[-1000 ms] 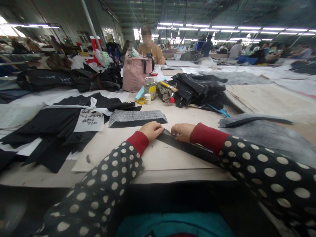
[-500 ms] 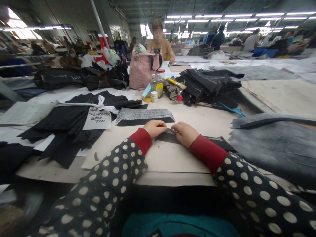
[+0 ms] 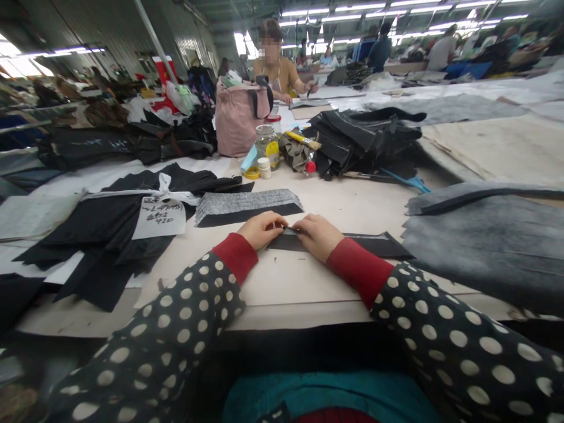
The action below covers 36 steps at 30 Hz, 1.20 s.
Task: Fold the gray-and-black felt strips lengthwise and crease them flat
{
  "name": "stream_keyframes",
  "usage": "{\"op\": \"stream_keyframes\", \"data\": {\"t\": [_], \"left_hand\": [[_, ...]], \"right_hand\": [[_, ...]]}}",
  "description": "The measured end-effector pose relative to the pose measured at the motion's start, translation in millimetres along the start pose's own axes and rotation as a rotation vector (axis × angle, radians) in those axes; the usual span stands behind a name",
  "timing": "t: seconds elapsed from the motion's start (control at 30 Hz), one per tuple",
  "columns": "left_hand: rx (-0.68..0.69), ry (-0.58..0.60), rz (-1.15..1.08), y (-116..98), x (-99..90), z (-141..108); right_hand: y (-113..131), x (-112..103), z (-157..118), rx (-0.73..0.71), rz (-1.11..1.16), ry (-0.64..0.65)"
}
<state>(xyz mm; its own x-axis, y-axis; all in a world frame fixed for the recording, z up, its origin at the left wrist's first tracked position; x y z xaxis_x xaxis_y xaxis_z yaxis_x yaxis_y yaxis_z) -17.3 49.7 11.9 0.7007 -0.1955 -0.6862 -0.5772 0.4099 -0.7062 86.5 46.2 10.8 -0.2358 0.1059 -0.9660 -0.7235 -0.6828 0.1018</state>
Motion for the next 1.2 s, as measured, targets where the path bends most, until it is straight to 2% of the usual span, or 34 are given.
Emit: {"op": "stream_keyframes", "data": {"t": [0.23,0.47,0.63,0.73,0.83,0.97,1.1,1.2], "left_hand": [[0.06,0.042,0.133,-13.2,3.9,0.1],[0.154,0.203,0.486,-30.6,13.0,-9.9],[0.153,0.231,0.55,-44.9,17.1,-0.6],[0.12,0.168,0.5,-42.1,17.2,8.8],[0.048,0.084,0.311,-28.3,13.6,13.1],[0.011,0.083,0.13,-18.3,13.6,11.2],[0.045,0.128,0.059,-24.5,16.4,9.3],[0.075,0.077,0.064,-28.1,13.0,10.0]], "right_hand": [[5.1,-1.4,-1.3,-0.036,-0.049,0.028],[19.0,-1.4,-2.1,-0.086,-0.254,0.057],[6.4,-4.6,-1.3,0.023,-0.172,0.061],[-10.2,-4.5,-2.4,0.148,-0.14,0.058],[-17.7,-2.2,-2.6,0.187,-0.092,0.062],[-15.5,-2.1,-1.7,0.165,-0.02,0.046],[-7.9,-7.7,-1.7,0.099,0.017,-0.002],[-5.0,-8.2,-1.3,0.05,0.024,0.012]]}}
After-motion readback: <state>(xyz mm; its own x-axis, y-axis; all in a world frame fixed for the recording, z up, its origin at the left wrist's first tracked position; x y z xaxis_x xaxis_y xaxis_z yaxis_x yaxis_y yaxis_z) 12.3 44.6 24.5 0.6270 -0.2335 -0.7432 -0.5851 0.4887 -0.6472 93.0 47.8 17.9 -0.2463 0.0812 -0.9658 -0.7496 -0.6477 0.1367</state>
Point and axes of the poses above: each hand's wrist, its own z-axis towards the middle knuckle, its own x-axis out of the palm, y = z × x, the point moved 8 cm from there along z, towards the middle knuckle, and after that the axes turned 15 degrees about -z, right-handed, at the moved point
